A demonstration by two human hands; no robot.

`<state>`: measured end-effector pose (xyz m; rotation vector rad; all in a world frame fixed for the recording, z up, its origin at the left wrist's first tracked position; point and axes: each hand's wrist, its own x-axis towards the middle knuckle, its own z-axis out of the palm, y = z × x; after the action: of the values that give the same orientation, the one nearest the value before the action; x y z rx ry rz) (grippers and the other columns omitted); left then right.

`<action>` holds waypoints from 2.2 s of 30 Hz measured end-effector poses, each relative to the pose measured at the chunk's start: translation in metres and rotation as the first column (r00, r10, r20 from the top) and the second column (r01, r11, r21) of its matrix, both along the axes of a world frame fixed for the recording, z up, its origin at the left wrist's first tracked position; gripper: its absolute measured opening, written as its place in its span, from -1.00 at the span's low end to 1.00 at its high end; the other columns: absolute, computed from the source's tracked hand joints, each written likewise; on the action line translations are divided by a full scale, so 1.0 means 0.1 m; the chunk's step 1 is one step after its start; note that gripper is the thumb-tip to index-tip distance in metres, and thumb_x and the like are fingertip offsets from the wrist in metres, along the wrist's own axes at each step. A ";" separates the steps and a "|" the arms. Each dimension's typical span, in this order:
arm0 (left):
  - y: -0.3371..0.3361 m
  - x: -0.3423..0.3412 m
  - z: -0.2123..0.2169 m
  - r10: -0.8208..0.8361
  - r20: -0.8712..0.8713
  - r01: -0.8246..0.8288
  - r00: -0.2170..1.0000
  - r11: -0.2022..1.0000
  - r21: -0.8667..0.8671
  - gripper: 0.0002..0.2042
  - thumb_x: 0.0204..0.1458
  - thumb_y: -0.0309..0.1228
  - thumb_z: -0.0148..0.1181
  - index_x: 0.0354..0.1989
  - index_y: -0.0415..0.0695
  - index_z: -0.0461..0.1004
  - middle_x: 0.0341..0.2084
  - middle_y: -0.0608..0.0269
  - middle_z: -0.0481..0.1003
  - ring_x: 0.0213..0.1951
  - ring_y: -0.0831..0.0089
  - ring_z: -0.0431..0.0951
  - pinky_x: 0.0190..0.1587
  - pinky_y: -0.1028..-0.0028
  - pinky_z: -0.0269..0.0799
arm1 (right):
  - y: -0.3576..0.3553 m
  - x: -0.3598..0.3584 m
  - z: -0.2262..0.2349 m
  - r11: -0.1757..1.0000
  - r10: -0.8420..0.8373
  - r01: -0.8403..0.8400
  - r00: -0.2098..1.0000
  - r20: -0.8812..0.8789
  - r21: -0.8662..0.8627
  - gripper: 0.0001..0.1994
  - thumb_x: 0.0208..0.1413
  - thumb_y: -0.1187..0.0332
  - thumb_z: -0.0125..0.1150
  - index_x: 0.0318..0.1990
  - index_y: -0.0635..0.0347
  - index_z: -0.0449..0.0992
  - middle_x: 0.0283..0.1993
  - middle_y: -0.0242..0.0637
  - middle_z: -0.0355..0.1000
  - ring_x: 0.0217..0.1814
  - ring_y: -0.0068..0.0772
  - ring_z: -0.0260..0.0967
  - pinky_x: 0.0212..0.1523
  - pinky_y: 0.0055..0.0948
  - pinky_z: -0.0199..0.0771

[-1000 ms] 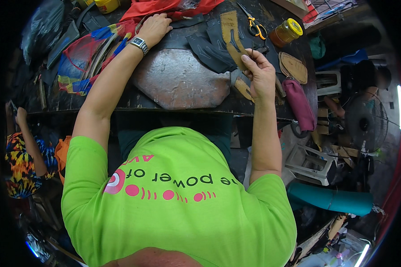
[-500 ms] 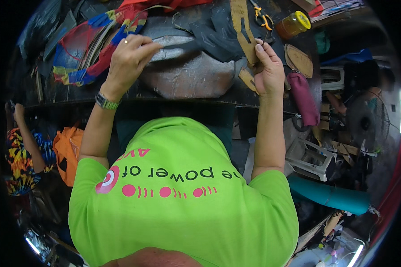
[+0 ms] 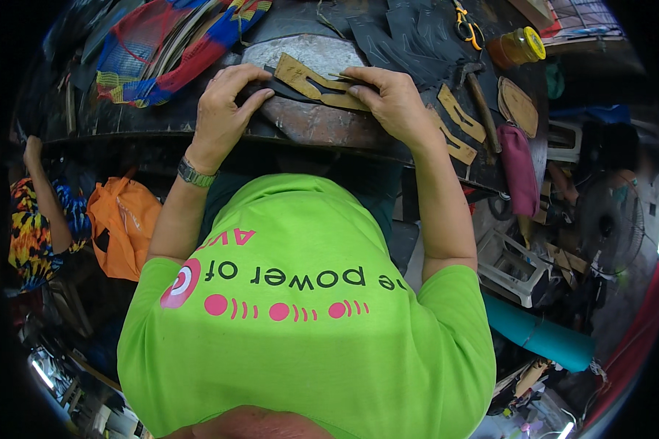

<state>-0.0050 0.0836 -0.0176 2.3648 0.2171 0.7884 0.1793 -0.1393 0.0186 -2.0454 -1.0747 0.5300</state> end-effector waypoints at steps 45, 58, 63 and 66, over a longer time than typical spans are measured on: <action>0.07 0.04 0.05 0.001 -0.050 0.006 0.999 0.991 0.137 -0.84 0.08 -0.51 0.34 -0.16 -0.15 0.70 -0.24 0.21 0.68 -0.17 0.22 0.68 -0.08 0.37 0.59 | 0.14 0.01 -0.01 0.991 0.004 -0.011 0.999 -0.054 -0.132 -0.79 0.18 0.44 0.43 -0.09 0.38 0.66 -0.30 -0.42 0.59 -0.24 -0.68 0.44 -0.17 -0.58 0.49; -0.04 0.04 0.01 0.005 -0.011 -0.003 1.000 0.989 0.150 -0.82 0.08 -0.59 0.30 -0.13 -0.22 0.67 -0.09 0.17 0.65 -0.04 0.18 0.66 0.02 0.33 0.59 | 0.22 0.04 0.02 0.987 -0.025 0.013 0.997 -0.075 -0.158 -0.81 0.14 0.46 0.43 -0.14 0.38 0.69 -0.36 -0.41 0.58 -0.31 -0.68 0.44 -0.21 -0.57 0.50; -0.02 0.02 0.04 -0.036 -0.036 0.043 0.999 0.977 0.210 -0.78 0.06 -0.59 0.29 -0.10 -0.17 0.67 -0.09 0.18 0.65 -0.04 0.20 0.65 0.02 0.32 0.59 | 0.25 0.05 0.03 0.986 -0.035 0.018 0.994 -0.104 -0.167 -0.82 0.12 0.49 0.43 -0.15 0.39 0.69 -0.36 -0.42 0.58 -0.31 -0.68 0.45 -0.21 -0.57 0.51; -0.03 0.01 0.06 -0.052 -0.069 0.070 0.996 0.959 0.274 -0.77 0.10 -0.54 0.26 -0.05 -0.15 0.65 -0.07 0.19 0.63 -0.03 0.20 0.63 0.03 0.31 0.58 | 0.25 0.07 0.02 0.986 -0.031 0.010 0.992 -0.124 -0.167 -0.82 0.12 0.48 0.44 -0.15 0.39 0.69 -0.35 -0.43 0.58 -0.32 -0.68 0.44 -0.21 -0.57 0.51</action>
<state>-0.0043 0.0802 -0.0117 2.6475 0.0610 0.7583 0.1866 -0.1140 0.0211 -2.1326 -0.9614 0.7500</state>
